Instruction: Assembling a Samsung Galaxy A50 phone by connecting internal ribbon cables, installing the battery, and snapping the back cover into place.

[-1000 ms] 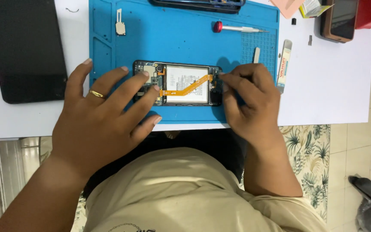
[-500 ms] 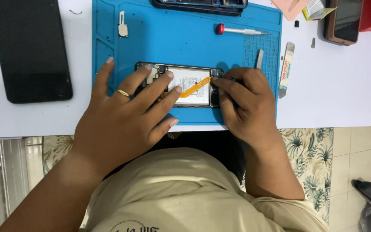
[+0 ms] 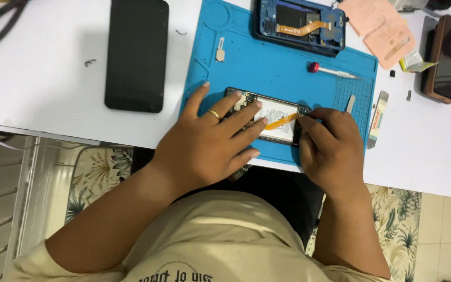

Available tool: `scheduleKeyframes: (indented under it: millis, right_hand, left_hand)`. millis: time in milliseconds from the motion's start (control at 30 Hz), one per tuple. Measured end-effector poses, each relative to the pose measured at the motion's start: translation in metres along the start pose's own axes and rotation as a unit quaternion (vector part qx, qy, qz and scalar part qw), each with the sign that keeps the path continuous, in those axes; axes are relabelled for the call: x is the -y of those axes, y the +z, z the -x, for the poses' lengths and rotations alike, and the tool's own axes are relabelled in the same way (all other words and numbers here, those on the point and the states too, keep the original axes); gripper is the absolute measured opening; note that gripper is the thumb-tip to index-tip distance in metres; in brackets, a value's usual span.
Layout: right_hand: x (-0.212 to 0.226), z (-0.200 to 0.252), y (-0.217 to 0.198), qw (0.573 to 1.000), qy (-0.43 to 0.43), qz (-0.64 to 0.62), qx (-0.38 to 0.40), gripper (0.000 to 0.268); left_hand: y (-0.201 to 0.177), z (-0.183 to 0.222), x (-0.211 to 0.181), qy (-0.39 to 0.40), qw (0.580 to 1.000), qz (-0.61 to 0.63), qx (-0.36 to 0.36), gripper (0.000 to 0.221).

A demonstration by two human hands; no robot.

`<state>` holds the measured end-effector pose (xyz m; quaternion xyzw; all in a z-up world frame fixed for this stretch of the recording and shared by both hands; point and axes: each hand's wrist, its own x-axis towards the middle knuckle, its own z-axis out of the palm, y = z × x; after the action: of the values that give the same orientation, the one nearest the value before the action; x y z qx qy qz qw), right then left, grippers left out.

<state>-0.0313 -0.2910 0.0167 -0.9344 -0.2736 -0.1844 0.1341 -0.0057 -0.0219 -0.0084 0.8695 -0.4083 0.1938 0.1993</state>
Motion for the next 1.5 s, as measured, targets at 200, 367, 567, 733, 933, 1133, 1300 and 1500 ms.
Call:
scheduleKeyframes:
  millis: [200, 367, 567, 733, 933, 1133, 1300, 1500]
  right_hand:
    - [0.002, 0.004, 0.004, 0.999, 0.035, -0.005, -0.024, 0.024]
    - [0.003, 0.002, 0.004, 0.999, 0.037, -0.008, -0.028, 0.024]
    - [0.001, 0.001, 0.002, 1.0, 0.012, -0.011, -0.011, 0.026]
    - [0.001, 0.001, 0.001, 1.0, 0.001, -0.025, -0.013, 0.024]
    - [0.004, 0.001, 0.002, 0.999, 0.033, -0.019, -0.035, 0.025]
    - [-0.002, -0.001, -0.004, 1.0, 0.007, -0.023, -0.015, 0.025]
    - [-0.005, -0.014, -0.022, 0.989, 0.057, -0.12, 0.057, 0.021]
    - [-0.035, -0.045, -0.036, 0.994, 0.073, -0.053, 0.064, 0.023]
  left_hand:
    - [0.003, 0.001, -0.001, 0.002, 0.999, -0.042, 0.009, 0.044]
    - [0.005, 0.0, 0.0, -0.002, 0.999, -0.044, 0.027, 0.048]
    - [0.006, 0.001, 0.0, -0.001, 0.999, -0.043, 0.018, 0.047]
    - [0.005, 0.001, 0.0, -0.004, 0.999, -0.035, 0.024, 0.046]
    - [0.003, 0.001, 0.0, 0.0, 0.999, -0.035, 0.006, 0.045]
    - [-0.002, -0.002, -0.001, 0.016, 0.999, -0.03, -0.033, 0.037]
    - [-0.007, -0.004, 0.0, 0.024, 0.998, -0.055, -0.032, 0.039]
    - [-0.011, -0.005, -0.001, 0.027, 0.998, -0.058, -0.024, 0.04]
